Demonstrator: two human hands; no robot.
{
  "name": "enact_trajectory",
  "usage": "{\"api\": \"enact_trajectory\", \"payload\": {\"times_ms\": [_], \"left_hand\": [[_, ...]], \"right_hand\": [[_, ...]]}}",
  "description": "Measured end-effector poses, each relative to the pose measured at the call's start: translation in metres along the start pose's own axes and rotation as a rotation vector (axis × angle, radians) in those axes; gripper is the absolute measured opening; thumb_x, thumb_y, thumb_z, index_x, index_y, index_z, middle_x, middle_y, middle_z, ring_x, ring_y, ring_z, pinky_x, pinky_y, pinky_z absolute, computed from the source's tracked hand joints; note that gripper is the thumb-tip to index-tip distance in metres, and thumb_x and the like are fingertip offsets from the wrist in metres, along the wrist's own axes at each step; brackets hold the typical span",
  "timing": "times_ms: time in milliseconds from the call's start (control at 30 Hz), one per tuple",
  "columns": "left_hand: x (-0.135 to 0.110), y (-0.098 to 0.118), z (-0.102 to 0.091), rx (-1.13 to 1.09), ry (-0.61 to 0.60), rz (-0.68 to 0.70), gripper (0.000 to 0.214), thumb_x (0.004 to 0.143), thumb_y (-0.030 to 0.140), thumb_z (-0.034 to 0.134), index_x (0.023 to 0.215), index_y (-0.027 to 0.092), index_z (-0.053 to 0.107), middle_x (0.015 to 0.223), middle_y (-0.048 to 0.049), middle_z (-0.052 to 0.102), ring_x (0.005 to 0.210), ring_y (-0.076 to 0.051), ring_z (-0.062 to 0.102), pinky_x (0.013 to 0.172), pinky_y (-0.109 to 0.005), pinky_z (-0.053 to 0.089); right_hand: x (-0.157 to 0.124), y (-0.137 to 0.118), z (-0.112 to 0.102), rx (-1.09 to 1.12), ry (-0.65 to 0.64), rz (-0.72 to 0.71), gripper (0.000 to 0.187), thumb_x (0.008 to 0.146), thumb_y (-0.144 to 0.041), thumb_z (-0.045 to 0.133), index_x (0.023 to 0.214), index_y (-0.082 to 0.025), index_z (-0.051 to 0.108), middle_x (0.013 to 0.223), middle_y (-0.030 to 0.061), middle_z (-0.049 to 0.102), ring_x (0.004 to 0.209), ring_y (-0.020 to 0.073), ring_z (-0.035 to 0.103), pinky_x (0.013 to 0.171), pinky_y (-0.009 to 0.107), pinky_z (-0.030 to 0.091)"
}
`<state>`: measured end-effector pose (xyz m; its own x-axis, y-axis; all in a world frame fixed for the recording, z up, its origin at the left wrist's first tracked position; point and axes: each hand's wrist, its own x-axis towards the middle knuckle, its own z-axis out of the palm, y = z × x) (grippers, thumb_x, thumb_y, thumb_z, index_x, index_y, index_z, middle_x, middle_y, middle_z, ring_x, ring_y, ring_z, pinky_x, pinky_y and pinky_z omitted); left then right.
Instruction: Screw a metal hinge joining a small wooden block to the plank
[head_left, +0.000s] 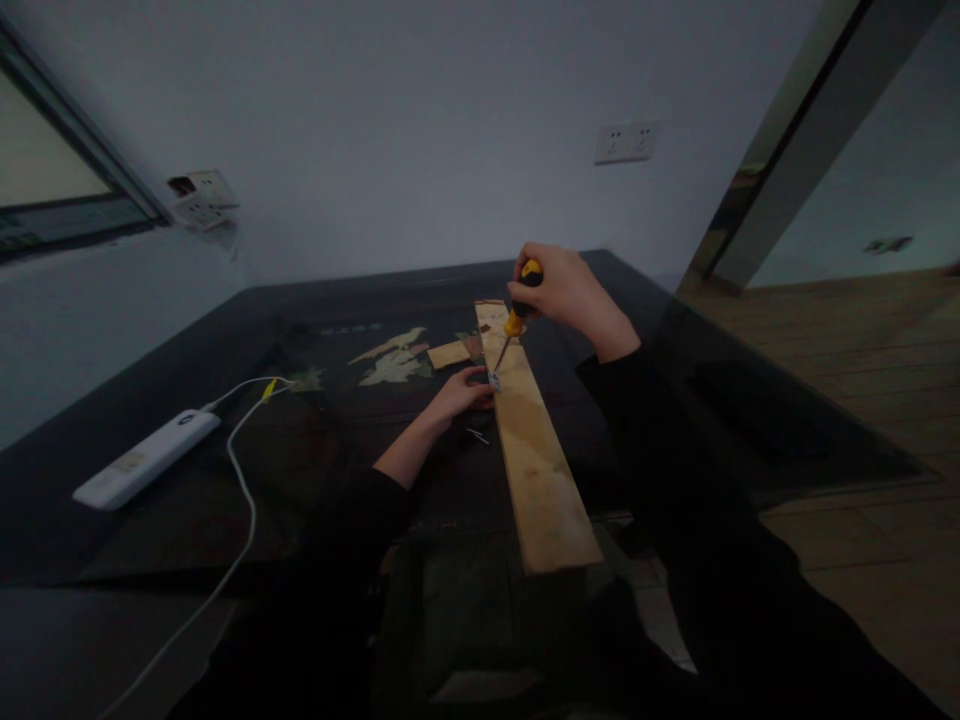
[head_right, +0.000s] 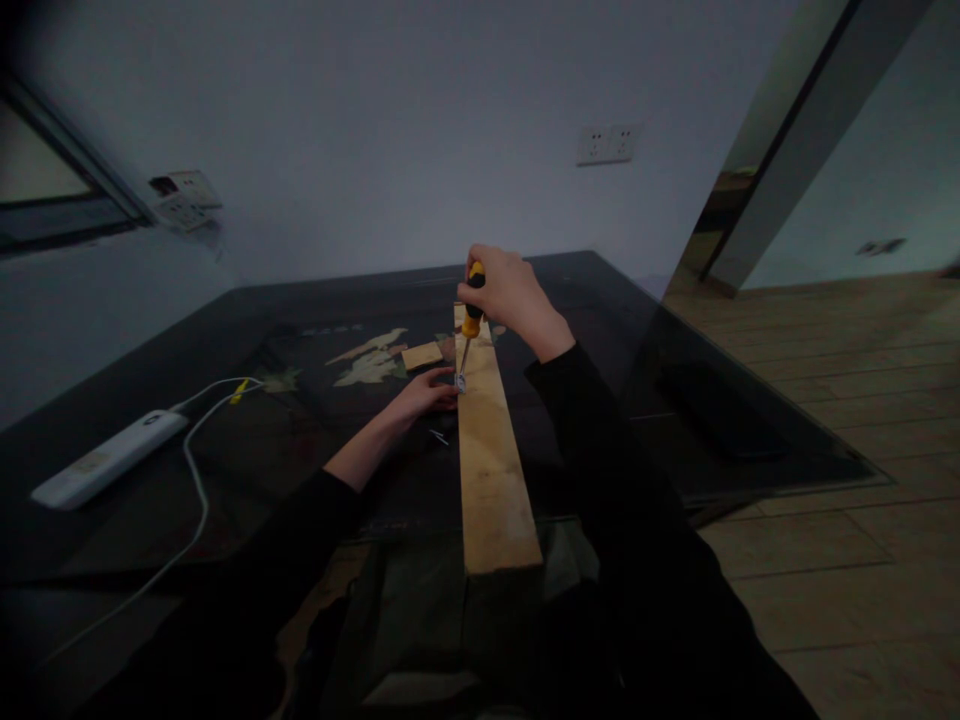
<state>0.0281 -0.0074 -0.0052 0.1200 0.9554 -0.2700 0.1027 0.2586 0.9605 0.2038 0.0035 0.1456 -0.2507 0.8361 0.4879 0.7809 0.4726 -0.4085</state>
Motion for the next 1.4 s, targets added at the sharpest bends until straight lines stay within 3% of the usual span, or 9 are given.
{"api": "enact_trajectory", "payload": {"times_ms": [400, 700, 933, 1100, 1267, 1400], "left_hand": [[0.009, -0.009, -0.003, -0.02, -0.012, 0.008, 0.064, 0.079, 0.01, 0.068, 0.139, 0.01, 0.047, 0.082, -0.0068, 0.073, 0.058, -0.01, 0.065, 0.066, -0.022, 0.055], [0.007, -0.009, -0.005, 0.007, -0.018, 0.025, 0.064, 0.079, 0.012, 0.068, 0.14, 0.012, 0.047, 0.084, -0.0076, 0.073, 0.058, -0.01, 0.065, 0.065, -0.024, 0.055], [0.005, -0.008, -0.004, 0.016, -0.015, 0.035, 0.063, 0.08, 0.012, 0.067, 0.14, 0.012, 0.047, 0.085, -0.0081, 0.073, 0.06, -0.01, 0.065, 0.066, -0.022, 0.054], [0.005, -0.007, -0.003, 0.008, -0.006, 0.028, 0.065, 0.08, 0.011, 0.068, 0.141, 0.011, 0.046, 0.084, -0.0077, 0.073, 0.06, -0.01, 0.065, 0.067, -0.023, 0.055], [0.006, -0.007, -0.003, 0.005, -0.002, 0.027, 0.064, 0.08, 0.01, 0.067, 0.14, 0.011, 0.046, 0.083, -0.0074, 0.073, 0.056, -0.01, 0.064, 0.064, -0.023, 0.055], [0.003, -0.005, -0.002, 0.001, 0.0, 0.022, 0.063, 0.08, 0.009, 0.066, 0.14, 0.011, 0.046, 0.08, -0.0057, 0.072, 0.056, -0.009, 0.063, 0.064, -0.022, 0.055]], "right_hand": [[0.0, 0.003, -0.004, 0.129, -0.112, -0.146, 0.014, 0.075, -0.017, 0.058, 0.089, -0.017, 0.059, 0.087, 0.0052, 0.061, 0.08, 0.0165, 0.053, 0.068, 0.029, 0.041], [-0.004, 0.011, -0.014, 0.266, -0.301, -0.187, 0.027, 0.078, -0.019, 0.06, 0.104, -0.019, 0.052, 0.091, 0.0031, 0.058, 0.073, 0.0135, 0.05, 0.059, 0.024, 0.042], [0.0, 0.003, -0.002, 0.139, -0.125, -0.197, 0.022, 0.086, -0.029, 0.058, 0.107, -0.023, 0.054, 0.104, 0.006, 0.06, 0.086, 0.0188, 0.052, 0.07, 0.03, 0.043], [0.004, -0.005, 0.008, 0.005, -0.068, -0.209, 0.019, 0.09, -0.034, 0.054, 0.105, -0.023, 0.059, 0.109, 0.0084, 0.059, 0.099, 0.023, 0.052, 0.079, 0.033, 0.04], [0.003, 0.0, 0.003, 0.052, -0.086, -0.256, 0.028, 0.096, -0.028, 0.038, 0.114, -0.022, 0.059, 0.109, 0.0072, 0.061, 0.093, 0.0202, 0.054, 0.08, 0.032, 0.039], [0.002, 0.002, 0.002, 0.009, -0.034, -0.211, 0.028, 0.095, -0.035, 0.043, 0.111, -0.022, 0.062, 0.103, 0.0071, 0.063, 0.089, 0.0203, 0.055, 0.077, 0.031, 0.039]]}}
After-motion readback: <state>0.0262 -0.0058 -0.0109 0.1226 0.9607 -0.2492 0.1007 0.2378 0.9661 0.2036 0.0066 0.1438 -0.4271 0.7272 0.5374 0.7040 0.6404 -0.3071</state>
